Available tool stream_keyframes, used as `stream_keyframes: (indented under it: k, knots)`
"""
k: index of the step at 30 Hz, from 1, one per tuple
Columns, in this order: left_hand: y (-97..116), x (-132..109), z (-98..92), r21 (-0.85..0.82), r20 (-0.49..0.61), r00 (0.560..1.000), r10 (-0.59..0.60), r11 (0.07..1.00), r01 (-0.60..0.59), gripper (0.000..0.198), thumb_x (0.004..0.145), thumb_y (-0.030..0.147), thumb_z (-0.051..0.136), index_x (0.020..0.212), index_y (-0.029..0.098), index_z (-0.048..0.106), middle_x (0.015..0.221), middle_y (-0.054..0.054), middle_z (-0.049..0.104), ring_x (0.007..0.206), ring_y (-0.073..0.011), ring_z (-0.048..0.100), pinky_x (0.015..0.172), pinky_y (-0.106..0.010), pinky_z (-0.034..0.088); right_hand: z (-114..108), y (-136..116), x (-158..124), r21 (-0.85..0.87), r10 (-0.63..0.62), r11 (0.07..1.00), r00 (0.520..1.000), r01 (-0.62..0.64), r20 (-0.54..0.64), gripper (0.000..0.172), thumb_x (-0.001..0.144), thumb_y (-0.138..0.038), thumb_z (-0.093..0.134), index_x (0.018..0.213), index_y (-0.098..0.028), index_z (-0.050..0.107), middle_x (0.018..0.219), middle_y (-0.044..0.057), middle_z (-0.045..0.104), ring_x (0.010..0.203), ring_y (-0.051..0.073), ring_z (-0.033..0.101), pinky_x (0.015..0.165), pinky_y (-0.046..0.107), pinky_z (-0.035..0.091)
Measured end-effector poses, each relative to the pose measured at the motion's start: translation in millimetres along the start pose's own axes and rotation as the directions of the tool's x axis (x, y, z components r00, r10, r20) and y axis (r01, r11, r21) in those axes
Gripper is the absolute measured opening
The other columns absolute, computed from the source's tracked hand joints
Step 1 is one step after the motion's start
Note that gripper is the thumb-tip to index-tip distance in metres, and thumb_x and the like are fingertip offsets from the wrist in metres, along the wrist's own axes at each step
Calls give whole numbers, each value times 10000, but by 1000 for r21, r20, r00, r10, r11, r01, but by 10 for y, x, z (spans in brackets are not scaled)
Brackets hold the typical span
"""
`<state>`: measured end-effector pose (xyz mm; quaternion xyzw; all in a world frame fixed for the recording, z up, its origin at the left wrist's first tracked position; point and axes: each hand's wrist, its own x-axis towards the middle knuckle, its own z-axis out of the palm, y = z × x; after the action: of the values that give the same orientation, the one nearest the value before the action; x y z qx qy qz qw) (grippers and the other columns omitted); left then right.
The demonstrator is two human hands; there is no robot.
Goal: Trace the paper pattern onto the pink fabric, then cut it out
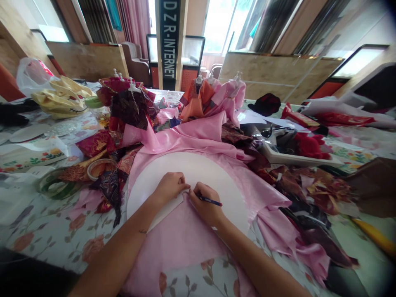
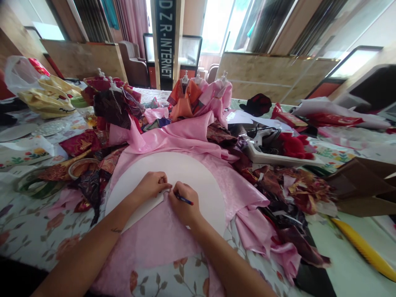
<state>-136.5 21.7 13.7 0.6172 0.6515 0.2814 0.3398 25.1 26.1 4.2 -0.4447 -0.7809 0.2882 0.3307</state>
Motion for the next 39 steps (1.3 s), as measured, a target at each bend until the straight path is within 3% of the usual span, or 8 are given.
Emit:
stream_keyframes:
  k: [6, 32, 35, 39]
  knots:
    - [5, 3, 2, 5, -1, 1000, -9, 1000, 9, 212, 741, 368, 650, 658, 188, 573, 431, 65, 504, 386, -115, 496, 502, -240, 377, 4, -13, -5, 15, 12, 1000, 1000, -12, 17, 251, 688, -162, 506, 557, -222, 301, 508, -58, 371, 497, 113, 330, 478, 238, 249]
    - [-7, 13, 8, 10, 3, 1000, -11, 1000, 11, 215, 734, 371, 651, 656, 187, 569, 433, 68, 495, 377, -112, 488, 496, -243, 372, 7, 37, -4, 142, 67, 987, 997, -70, 29, 234, 656, -162, 516, 517, -214, 334, 483, -65, 347, 486, 100, 309, 471, 238, 237]
    - [-11, 15, 8, 15, -1, 1000, -8, 1000, 8, 210, 737, 369, 643, 663, 186, 573, 432, 67, 496, 379, -113, 490, 497, -240, 372, 5, 32, -1, 170, 72, 983, 997, -73, 10, 233, 690, -171, 532, 532, -210, 366, 493, -61, 378, 497, 104, 326, 477, 237, 251]
    - [-5, 9, -5, 14, 3, 1000, 8, 1000, -8, 194, 750, 349, 621, 658, 184, 574, 434, 62, 504, 378, -113, 498, 493, -237, 370, -41, 41, 36, 251, 71, 965, 996, -82, 53, 221, 814, -302, 544, 623, -193, 524, 552, -19, 544, 514, 123, 461, 490, 240, 356]
